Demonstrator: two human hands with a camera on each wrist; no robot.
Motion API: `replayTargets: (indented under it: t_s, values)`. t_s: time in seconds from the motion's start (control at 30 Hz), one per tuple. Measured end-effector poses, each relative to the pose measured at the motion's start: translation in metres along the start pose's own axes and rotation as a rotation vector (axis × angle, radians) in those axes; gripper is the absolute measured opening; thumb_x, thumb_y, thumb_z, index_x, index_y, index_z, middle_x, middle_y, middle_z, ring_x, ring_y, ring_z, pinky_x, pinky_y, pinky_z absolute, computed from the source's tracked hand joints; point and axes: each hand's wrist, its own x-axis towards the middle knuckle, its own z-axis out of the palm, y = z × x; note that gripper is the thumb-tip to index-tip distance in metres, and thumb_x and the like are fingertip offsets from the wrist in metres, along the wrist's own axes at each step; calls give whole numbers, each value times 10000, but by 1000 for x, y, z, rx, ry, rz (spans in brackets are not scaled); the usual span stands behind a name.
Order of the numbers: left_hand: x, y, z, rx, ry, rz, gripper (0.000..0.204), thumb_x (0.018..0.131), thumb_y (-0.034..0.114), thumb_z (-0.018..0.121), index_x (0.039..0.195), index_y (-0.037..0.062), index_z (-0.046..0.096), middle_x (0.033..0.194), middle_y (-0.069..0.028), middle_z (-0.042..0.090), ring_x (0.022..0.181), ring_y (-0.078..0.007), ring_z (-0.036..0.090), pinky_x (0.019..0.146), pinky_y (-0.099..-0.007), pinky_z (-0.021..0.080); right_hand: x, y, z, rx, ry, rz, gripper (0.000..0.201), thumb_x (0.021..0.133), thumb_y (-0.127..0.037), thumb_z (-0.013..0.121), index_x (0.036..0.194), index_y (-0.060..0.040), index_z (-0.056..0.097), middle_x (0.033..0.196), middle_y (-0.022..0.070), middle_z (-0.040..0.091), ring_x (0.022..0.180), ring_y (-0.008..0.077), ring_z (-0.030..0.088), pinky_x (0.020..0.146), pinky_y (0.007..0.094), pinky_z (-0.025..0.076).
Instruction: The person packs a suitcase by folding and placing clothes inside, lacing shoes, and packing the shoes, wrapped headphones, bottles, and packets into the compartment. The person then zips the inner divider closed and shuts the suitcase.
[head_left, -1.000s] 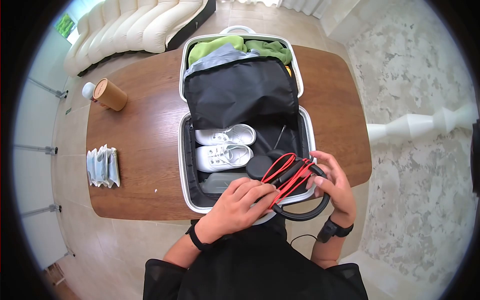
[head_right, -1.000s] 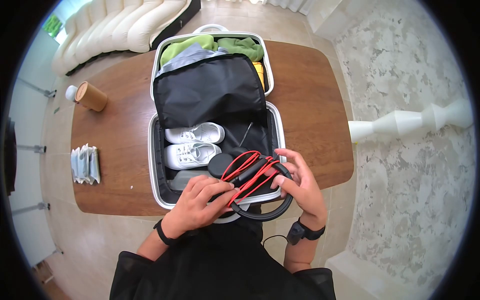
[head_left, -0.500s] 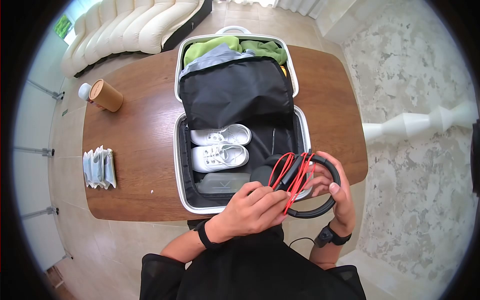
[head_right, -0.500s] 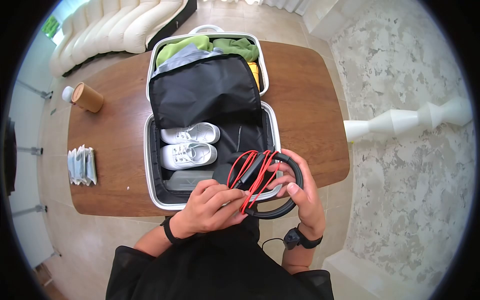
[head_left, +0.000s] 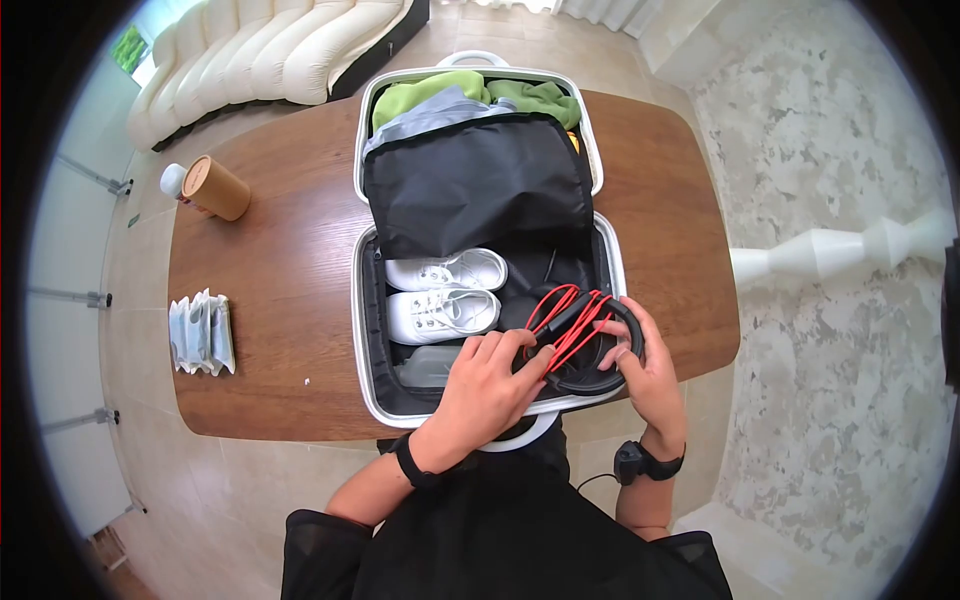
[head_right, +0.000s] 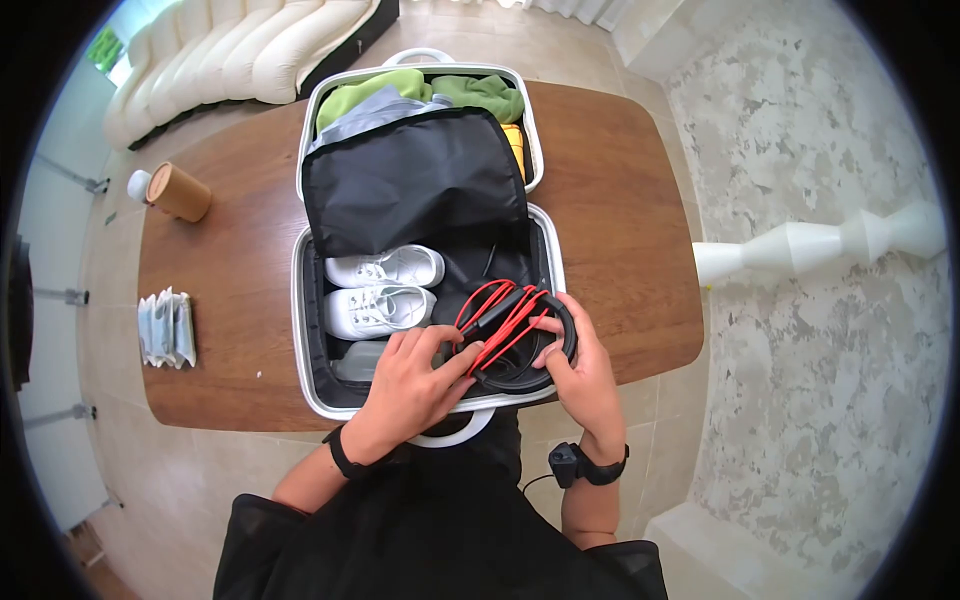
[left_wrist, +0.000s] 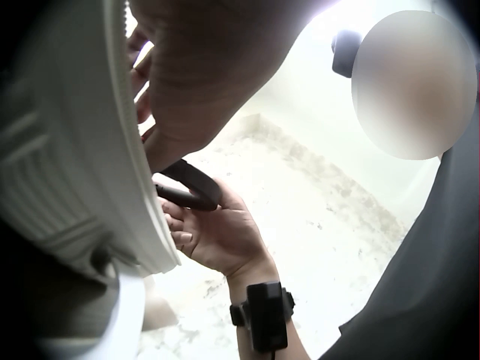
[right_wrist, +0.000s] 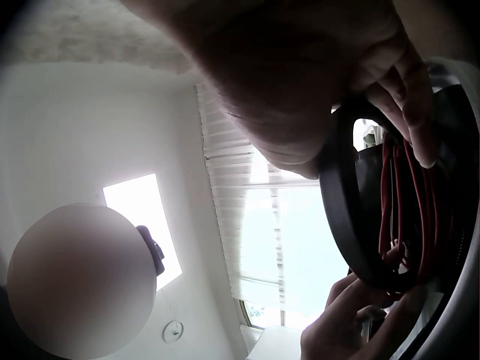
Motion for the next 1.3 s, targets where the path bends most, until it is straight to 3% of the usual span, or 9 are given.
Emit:
replayTargets:
  t_s: [0.43, 0.73, 0.8, 0.83, 0.9, 0.93, 1.0, 1.1, 1.3]
  values:
    - [4, 6, 6, 80, -57, -220, 593, 741, 153, 853, 1295, 89, 652, 1068, -61, 604, 956, -245, 597, 803, -375, 449, -5, 2, 8, -103, 33, -55, 729, 958, -6, 640, 1605, 11, 305, 1390, 158, 609, 988, 57, 597, 866, 230, 518]
    - [0, 4, 12, 109, -22, -302, 557, 753, 98, 812, 1282, 90, 637, 1045, -94, 610, 950, -277, 598, 797, -394, 443, -9, 5, 29, 36, 141, -67, 751, 959, -42, 668, 1612, -8, 298, 1337, 156, 641, 853, 64, 595, 827, 237, 522]
    - [0, 3, 14, 115, -19, -301, 543, 759, 90, 802, 1277, 87, 640, 1042, -94, 608, 948, -280, 597, 798, -395, 444, -12, -1, 25, -321, 123, 18, 775, 953, -98, 693, 1613, -18, 294, 1226, 129, 698, 773, 74, 602, 772, 235, 521]
    - [0, 3, 15, 124, -14, -301, 529, 764, 83, 792, 1272, 84, 643, 1039, -94, 607, 946, -283, 596, 799, -396, 444, -13, -3, 25, -322, 125, 20, 775, 953, -98, 693, 1613, -18, 294, 1226, 129, 698, 773, 74, 602, 772, 235, 521]
    - [1, 2, 14, 114, -9, -294, 518, 768, 78, 783, 1268, 82, 647, 1039, -95, 607, 945, -284, 595, 799, -398, 444, -13, -6, 25, -433, 118, -18, 792, 951, -227, 714, 1604, -32, 309, 1138, 140, 739, 755, 183, 699, 750, 309, 550]
    - [1, 2, 14, 107, -3, -290, 507, 771, 72, 774, 1263, 80, 651, 1039, -96, 606, 943, -285, 595, 798, -399, 444, -13, -6, 24, -433, 120, -18, 792, 951, -227, 714, 1604, -32, 309, 1138, 140, 739, 755, 183, 699, 750, 309, 550]
    - [0, 2, 13, 84, 8, -286, 472, 783, 78, 771, 1241, 77, 656, 1028, -94, 606, 943, -283, 594, 794, -399, 444, -11, -6, 23, -700, 129, -117, 832, 940, -368, 729, 1594, -52, 324, 1150, 169, 748, 896, 334, 762, 793, 417, 571]
    - [-4, 4, 9, 26, -2, -277, 375, 811, 95, 766, 1173, 72, 670, 1008, -90, 607, 940, -276, 590, 781, -398, 442, -6, -21, 21, -845, 47, -55, 899, 913, -485, 735, 1596, -74, 318, 1147, 174, 756, 1015, 415, 739, 836, 486, 566]
    - [-14, 13, -3, 39, -111, -177, 150, 871, 176, 764, 935, 63, 691, 928, -73, 562, 877, -254, 551, 739, -393, 417, -7, -18, 18, -884, 8, -67, 996, 873, -527, 766, 1613, -74, 278, 1178, 160, 751, 1031, 411, 737, 846, 474, 568]
